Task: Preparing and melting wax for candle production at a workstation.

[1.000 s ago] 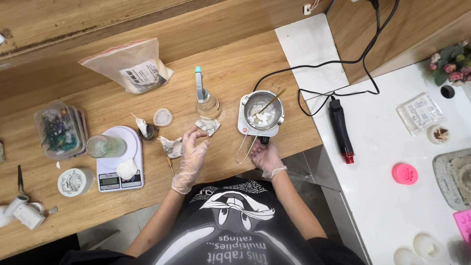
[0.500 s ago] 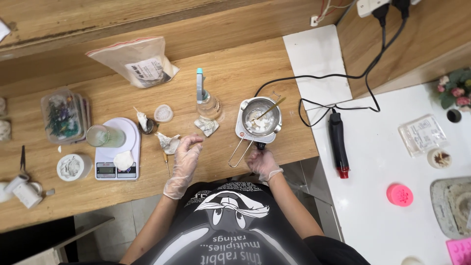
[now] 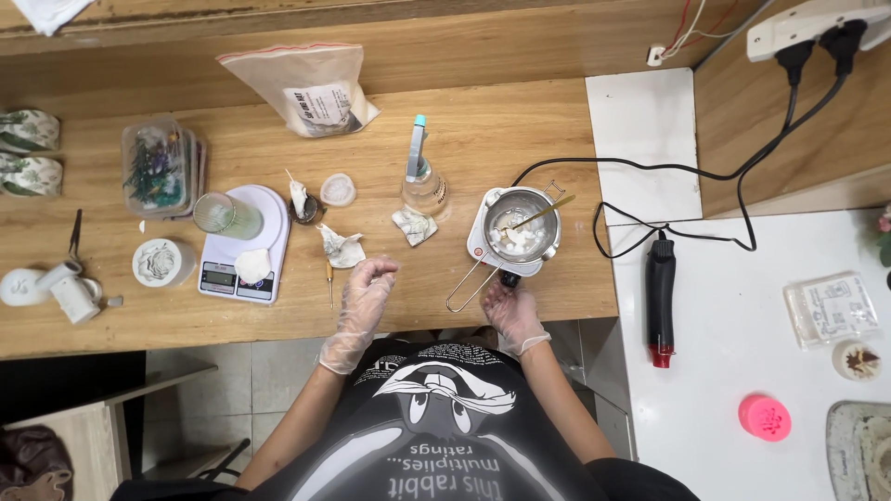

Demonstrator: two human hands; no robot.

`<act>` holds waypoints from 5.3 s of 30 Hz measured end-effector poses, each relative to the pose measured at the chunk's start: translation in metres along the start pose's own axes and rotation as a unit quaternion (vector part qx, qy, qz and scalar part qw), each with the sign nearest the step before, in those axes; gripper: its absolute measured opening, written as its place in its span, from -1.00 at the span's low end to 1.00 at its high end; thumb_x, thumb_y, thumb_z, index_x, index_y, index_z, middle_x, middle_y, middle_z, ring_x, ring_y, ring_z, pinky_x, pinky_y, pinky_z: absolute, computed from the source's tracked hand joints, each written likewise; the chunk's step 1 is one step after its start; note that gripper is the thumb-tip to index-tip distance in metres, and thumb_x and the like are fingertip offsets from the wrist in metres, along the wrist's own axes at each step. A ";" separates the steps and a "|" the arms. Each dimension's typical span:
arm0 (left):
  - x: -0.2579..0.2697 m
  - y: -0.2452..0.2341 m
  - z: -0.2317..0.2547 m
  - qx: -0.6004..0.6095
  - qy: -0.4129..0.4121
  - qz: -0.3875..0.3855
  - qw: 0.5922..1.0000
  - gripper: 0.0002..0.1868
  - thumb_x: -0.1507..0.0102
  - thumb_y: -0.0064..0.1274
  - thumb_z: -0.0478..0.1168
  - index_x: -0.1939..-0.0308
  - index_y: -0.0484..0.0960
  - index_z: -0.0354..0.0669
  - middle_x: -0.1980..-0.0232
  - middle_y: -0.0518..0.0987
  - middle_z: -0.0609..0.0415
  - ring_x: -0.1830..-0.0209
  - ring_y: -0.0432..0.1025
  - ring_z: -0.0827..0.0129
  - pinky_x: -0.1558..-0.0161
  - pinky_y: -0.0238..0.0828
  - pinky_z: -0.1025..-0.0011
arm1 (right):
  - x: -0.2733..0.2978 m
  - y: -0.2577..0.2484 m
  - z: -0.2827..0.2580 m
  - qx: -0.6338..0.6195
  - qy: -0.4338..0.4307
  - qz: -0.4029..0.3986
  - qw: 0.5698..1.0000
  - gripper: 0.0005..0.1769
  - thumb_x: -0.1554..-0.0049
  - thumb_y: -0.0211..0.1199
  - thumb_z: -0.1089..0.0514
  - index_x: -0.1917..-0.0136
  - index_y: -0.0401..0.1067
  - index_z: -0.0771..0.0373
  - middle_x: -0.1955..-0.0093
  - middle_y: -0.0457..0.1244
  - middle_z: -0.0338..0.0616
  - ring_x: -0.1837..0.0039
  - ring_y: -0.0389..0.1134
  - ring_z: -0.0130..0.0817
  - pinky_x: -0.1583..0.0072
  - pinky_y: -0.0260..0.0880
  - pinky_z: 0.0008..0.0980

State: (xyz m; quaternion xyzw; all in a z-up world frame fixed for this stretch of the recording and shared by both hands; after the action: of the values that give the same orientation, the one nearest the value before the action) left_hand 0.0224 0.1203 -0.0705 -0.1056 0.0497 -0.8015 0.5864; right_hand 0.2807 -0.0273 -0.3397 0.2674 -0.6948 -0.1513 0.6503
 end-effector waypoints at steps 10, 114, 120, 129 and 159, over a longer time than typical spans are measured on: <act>-0.006 -0.076 -0.020 -0.061 -0.025 0.077 0.995 -0.84 -0.27 0.06 -0.34 0.09 0.68 -0.24 0.00 0.58 0.02 -0.01 0.48 0.33 -0.10 0.43 0.43 | 0.062 0.002 -0.006 0.100 -0.015 -0.005 0.995 -0.24 -0.30 -0.26 -0.35 -0.23 0.41 0.35 -0.01 0.31 -0.10 -0.02 0.29 -0.25 -0.08 0.36 -0.26; -0.044 0.159 -0.028 -0.003 -0.195 -0.316 0.928 -0.76 -0.25 0.24 -0.09 0.25 0.62 -0.20 0.50 0.43 0.25 0.54 0.22 0.61 0.51 0.12 0.55 | 0.239 0.231 -0.149 0.718 -0.499 0.109 0.473 -0.80 -0.20 0.29 0.12 -0.05 0.65 0.16 0.19 0.43 0.01 0.18 0.43 -0.26 0.06 0.42 -0.29; -0.063 0.147 -0.004 -0.101 -0.119 -0.330 0.931 -0.72 -0.21 0.25 -0.06 0.24 0.67 -0.22 0.44 0.57 0.19 0.46 0.37 0.55 0.36 0.35 0.49 | 0.257 0.264 -0.150 0.747 -0.618 -0.030 0.245 -0.82 -0.17 0.26 0.20 -0.03 0.61 0.13 0.10 0.45 -0.13 0.11 0.47 -0.20 -0.01 0.46 -0.24; -0.067 0.140 0.028 -0.182 -0.081 -0.346 0.917 -0.66 -0.22 0.23 0.03 0.21 0.70 -0.19 0.44 0.62 0.07 0.41 0.46 0.43 0.24 0.40 0.39 | 0.242 0.277 -0.137 0.869 -0.488 0.079 -0.032 -0.94 -0.07 0.23 0.28 0.21 0.48 0.15 0.42 0.33 -0.16 0.33 0.44 -0.27 0.35 0.39 -0.32; -0.062 0.135 0.024 -0.177 -0.076 -0.311 0.931 -0.61 -0.19 0.23 0.05 0.21 0.74 -0.25 0.40 0.64 -0.04 0.35 0.52 0.30 0.17 0.42 0.32 | 0.207 0.223 -0.164 0.938 -0.155 0.187 0.245 -0.72 -0.08 0.13 0.19 0.06 0.62 0.26 0.05 0.42 0.19 -0.06 0.46 0.10 -0.15 0.45 -0.06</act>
State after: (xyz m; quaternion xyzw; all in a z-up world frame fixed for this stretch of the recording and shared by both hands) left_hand 0.1714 0.1387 -0.0820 -0.2787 0.1105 -0.9116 0.2813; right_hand 0.4013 0.0589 -0.0270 0.5221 -0.4633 0.6954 -0.1710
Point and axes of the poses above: each hand's wrist, its own x-axis away from the middle knuckle, its own y-axis out of the palm, z = x × y, the point moved 10 cm from there along -x, towards the middle knuckle
